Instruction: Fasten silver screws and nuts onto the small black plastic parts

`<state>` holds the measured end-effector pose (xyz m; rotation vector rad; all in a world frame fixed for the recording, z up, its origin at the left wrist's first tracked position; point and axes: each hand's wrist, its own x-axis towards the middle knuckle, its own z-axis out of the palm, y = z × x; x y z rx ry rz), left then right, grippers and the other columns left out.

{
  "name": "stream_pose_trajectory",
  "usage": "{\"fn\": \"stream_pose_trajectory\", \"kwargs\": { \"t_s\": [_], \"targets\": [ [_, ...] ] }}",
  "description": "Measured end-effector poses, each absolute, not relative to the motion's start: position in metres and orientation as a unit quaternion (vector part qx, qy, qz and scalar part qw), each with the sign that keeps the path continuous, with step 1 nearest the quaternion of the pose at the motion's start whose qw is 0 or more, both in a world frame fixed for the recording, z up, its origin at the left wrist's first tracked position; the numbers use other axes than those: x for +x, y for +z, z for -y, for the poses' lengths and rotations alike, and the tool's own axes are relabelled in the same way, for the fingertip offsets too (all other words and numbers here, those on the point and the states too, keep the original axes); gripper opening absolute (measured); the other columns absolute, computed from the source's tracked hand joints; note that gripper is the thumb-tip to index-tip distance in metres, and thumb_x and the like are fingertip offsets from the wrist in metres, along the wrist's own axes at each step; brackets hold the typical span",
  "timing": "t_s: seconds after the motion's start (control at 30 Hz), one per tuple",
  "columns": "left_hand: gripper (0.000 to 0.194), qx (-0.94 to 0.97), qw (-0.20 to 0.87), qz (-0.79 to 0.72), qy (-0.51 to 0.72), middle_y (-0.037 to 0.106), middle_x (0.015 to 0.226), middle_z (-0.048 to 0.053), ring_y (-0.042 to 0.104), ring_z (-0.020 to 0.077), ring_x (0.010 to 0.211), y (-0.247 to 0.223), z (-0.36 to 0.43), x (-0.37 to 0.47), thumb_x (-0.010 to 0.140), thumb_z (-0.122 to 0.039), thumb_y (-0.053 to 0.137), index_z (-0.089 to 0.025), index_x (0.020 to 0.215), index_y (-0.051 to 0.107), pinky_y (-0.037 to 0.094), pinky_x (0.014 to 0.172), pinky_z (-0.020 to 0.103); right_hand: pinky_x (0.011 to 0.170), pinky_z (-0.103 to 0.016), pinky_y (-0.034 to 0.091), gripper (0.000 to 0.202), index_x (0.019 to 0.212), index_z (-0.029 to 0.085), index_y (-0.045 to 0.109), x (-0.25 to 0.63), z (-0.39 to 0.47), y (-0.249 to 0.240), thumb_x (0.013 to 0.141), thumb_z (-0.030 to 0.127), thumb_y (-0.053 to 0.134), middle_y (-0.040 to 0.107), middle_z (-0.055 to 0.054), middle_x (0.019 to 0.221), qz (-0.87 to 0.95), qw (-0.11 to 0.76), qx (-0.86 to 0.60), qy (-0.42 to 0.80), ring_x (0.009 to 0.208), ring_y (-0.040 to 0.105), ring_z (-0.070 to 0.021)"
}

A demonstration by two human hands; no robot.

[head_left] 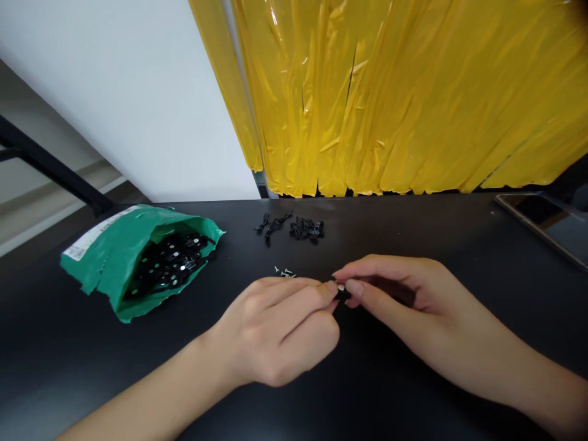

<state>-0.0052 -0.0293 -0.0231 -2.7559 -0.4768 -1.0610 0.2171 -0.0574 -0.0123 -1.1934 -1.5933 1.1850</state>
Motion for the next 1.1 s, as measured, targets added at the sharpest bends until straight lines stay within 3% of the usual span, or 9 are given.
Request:
{"fn": "stream_pose_trajectory", "kwargs": {
  "t_s": [0.43,0.6,0.77,0.93,1.1],
  "targets": [
    [0.028,-0.919,0.081,0.168,-0.347,0.075,0.087,0.001,0.074,0.0099,0.075,-0.026,0.027,-0.003,0.093,-0.001,0.068,-0.017,0.074,0.054,0.065,0.072,0.02,0.068,-0.019,0.056,0.007,0.086,0.028,0.078,0.209,0.057,-0.016,0.092,0.031,0.075,0.077,0.005,0.08,0.568,0.412,-0.48,0.526,0.076,0.071,-0.0119],
    [0.029,-0.91,0.087,0.177,-0.365,0.075,0.089,0.001,0.072,0.0087,0.072,-0.03,0.029,-0.003,0.093,-0.004,0.071,-0.017,0.075,0.052,0.06,0.066,0.021,0.073,-0.022,0.057,0.01,0.095,0.029,0.081,0.21,0.056,-0.015,0.092,0.036,0.076,0.079,0.003,0.085,0.567,0.399,-0.472,0.545,0.08,0.072,-0.0134],
    [0.03,-0.909,0.081,0.195,-0.359,0.072,0.085,-0.002,0.071,0.0077,0.07,-0.031,0.031,-0.002,0.096,-0.005,0.068,-0.018,0.076,0.05,0.058,0.062,0.02,0.069,-0.019,0.054,0.003,0.088,0.028,0.08,0.211,0.053,-0.014,0.087,0.031,0.081,0.076,0.005,0.077,0.557,0.391,-0.492,0.543,0.077,0.069,-0.0118],
    [0.028,-0.909,0.065,0.195,-0.363,0.072,0.088,-0.002,0.071,0.0077,0.072,-0.033,0.029,-0.003,0.094,-0.001,0.066,-0.018,0.078,0.051,0.06,0.066,0.02,0.077,-0.021,0.057,0.01,0.096,0.03,0.081,0.212,0.053,-0.015,0.092,0.038,0.077,0.079,0.005,0.09,0.557,0.392,-0.476,0.556,0.082,0.072,-0.0119],
    [0.028,-0.909,0.068,0.195,-0.362,0.07,0.084,-0.002,0.069,0.0073,0.069,-0.033,0.03,-0.004,0.095,-0.001,0.066,-0.018,0.079,0.05,0.058,0.063,0.019,0.07,-0.022,0.055,0.015,0.085,0.027,0.078,0.212,0.053,-0.016,0.087,0.041,0.082,0.077,0.003,0.081,0.554,0.385,-0.497,0.545,0.078,0.07,-0.0133]
  ]
}}
